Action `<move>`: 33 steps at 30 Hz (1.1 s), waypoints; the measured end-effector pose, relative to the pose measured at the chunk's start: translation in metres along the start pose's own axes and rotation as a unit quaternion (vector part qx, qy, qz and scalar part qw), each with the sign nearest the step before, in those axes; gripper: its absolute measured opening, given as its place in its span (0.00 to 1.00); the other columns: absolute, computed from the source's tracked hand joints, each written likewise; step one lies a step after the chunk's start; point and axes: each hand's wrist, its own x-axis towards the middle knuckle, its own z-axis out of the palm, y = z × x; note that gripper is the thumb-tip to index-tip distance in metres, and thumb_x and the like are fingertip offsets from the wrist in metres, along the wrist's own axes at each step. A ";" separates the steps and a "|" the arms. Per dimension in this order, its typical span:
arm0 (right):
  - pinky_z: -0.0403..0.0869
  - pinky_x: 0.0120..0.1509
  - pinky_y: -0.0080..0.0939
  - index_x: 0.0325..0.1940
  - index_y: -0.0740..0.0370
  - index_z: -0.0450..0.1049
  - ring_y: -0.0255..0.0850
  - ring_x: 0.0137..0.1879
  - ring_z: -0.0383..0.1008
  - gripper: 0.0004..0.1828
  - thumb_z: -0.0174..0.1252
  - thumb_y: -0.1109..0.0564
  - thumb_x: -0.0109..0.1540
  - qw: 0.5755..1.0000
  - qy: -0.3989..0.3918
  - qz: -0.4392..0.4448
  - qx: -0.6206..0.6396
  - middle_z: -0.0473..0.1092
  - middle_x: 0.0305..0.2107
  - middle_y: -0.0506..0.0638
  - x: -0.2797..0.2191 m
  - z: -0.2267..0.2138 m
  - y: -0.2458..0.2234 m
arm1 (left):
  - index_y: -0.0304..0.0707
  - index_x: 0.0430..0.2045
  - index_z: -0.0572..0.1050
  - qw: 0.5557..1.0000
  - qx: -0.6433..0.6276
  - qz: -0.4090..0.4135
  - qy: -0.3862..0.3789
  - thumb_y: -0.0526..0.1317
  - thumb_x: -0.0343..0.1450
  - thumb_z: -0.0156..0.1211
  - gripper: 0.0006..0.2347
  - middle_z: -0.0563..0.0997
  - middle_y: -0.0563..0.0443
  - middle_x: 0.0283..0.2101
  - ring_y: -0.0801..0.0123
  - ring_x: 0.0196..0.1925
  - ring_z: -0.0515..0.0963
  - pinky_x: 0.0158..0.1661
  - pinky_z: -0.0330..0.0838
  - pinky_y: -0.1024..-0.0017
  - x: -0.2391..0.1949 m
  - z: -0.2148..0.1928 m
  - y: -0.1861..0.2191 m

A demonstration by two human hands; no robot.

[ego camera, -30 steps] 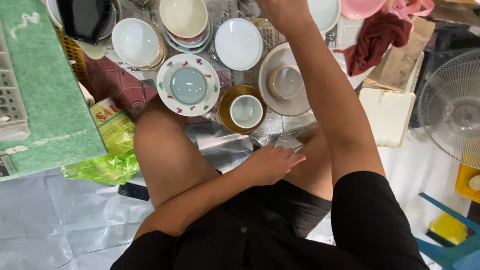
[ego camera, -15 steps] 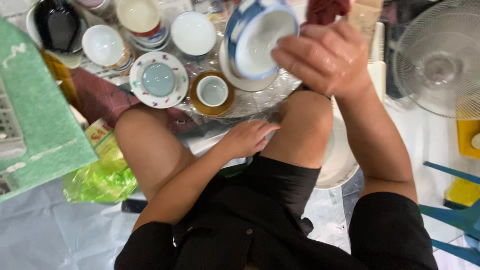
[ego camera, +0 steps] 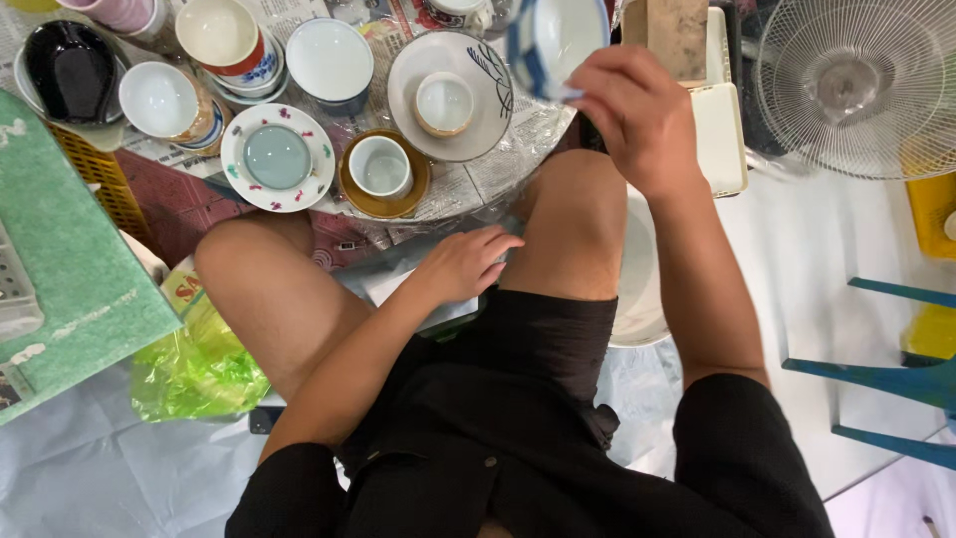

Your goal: The person washes various ceramic dishes, including cups, bowls, and plates, by hand in a white bucket filled with water. They rinse each item individually and place them on a nearby table covered with newspaper.

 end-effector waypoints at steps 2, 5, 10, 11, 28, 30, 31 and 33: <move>0.74 0.47 0.45 0.51 0.67 0.78 0.49 0.45 0.75 0.09 0.69 0.67 0.68 0.996 -0.002 0.084 0.037 0.73 0.46 0.56 -0.011 0.019 0.023 | 0.42 0.53 0.72 1.000 0.004 0.001 -0.004 0.36 0.68 0.61 0.17 0.77 0.47 0.48 0.50 0.45 0.81 0.41 0.76 0.56 0.001 -0.001 -0.001; 0.75 0.49 0.47 0.49 0.68 0.79 0.52 0.46 0.77 0.10 0.70 0.66 0.65 0.991 0.021 0.127 0.018 0.74 0.43 0.57 -0.025 0.061 0.061 | 0.42 0.53 0.72 1.000 0.014 0.003 0.001 0.36 0.68 0.61 0.17 0.77 0.46 0.49 0.51 0.43 0.80 0.42 0.76 0.56 0.003 0.001 -0.002; 0.74 0.44 0.48 0.41 0.66 0.82 0.52 0.38 0.76 0.11 0.73 0.62 0.56 0.961 -0.040 0.272 0.022 0.73 0.36 0.58 -0.053 0.117 0.101 | 0.41 0.53 0.73 1.000 0.004 -0.004 -0.007 0.36 0.68 0.62 0.18 0.78 0.48 0.47 0.51 0.43 0.81 0.39 0.76 0.56 0.004 0.001 0.002; 0.74 0.44 0.48 0.41 0.65 0.82 0.51 0.38 0.77 0.11 0.73 0.62 0.55 0.958 -0.051 0.281 0.022 0.73 0.35 0.58 -0.054 0.123 0.108 | 0.41 0.52 0.73 1.000 0.005 -0.004 -0.001 0.36 0.67 0.62 0.18 0.78 0.48 0.47 0.51 0.42 0.81 0.38 0.75 0.56 0.006 -0.001 0.000; 0.77 0.48 0.47 0.49 0.62 0.80 0.51 0.42 0.79 0.17 0.70 0.62 0.56 0.949 -0.187 0.244 0.074 0.74 0.45 0.58 -0.042 0.135 0.106 | 0.41 0.51 0.74 0.999 -0.006 -0.015 -0.030 0.36 0.68 0.62 0.16 0.79 0.49 0.44 0.54 0.42 0.80 0.39 0.75 0.57 0.003 0.016 -0.011; 0.77 0.51 0.48 0.51 0.62 0.79 0.51 0.46 0.78 0.18 0.70 0.61 0.57 0.965 -0.135 0.216 0.063 0.74 0.47 0.57 -0.031 0.122 0.094 | 0.41 0.51 0.75 0.999 -0.004 -0.016 -0.033 0.36 0.68 0.62 0.16 0.79 0.49 0.43 0.54 0.41 0.80 0.38 0.75 0.57 0.004 0.014 -0.014; 0.76 0.53 0.49 0.51 0.62 0.79 0.53 0.49 0.77 0.17 0.72 0.60 0.59 0.976 -0.098 0.193 0.025 0.74 0.46 0.56 -0.025 0.115 0.088 | 0.42 0.50 0.75 0.999 -0.005 -0.014 -0.029 0.36 0.68 0.62 0.16 0.79 0.50 0.43 0.54 0.42 0.80 0.37 0.75 0.56 0.003 0.014 -0.015; 0.76 0.52 0.48 0.51 0.62 0.79 0.53 0.52 0.76 0.15 0.72 0.59 0.62 0.980 -0.057 0.188 0.029 0.74 0.46 0.55 -0.003 0.109 0.085 | 0.42 0.49 0.75 1.000 0.007 -0.007 -0.027 0.37 0.67 0.62 0.16 0.79 0.50 0.42 0.55 0.42 0.81 0.37 0.74 0.56 0.005 0.014 -0.014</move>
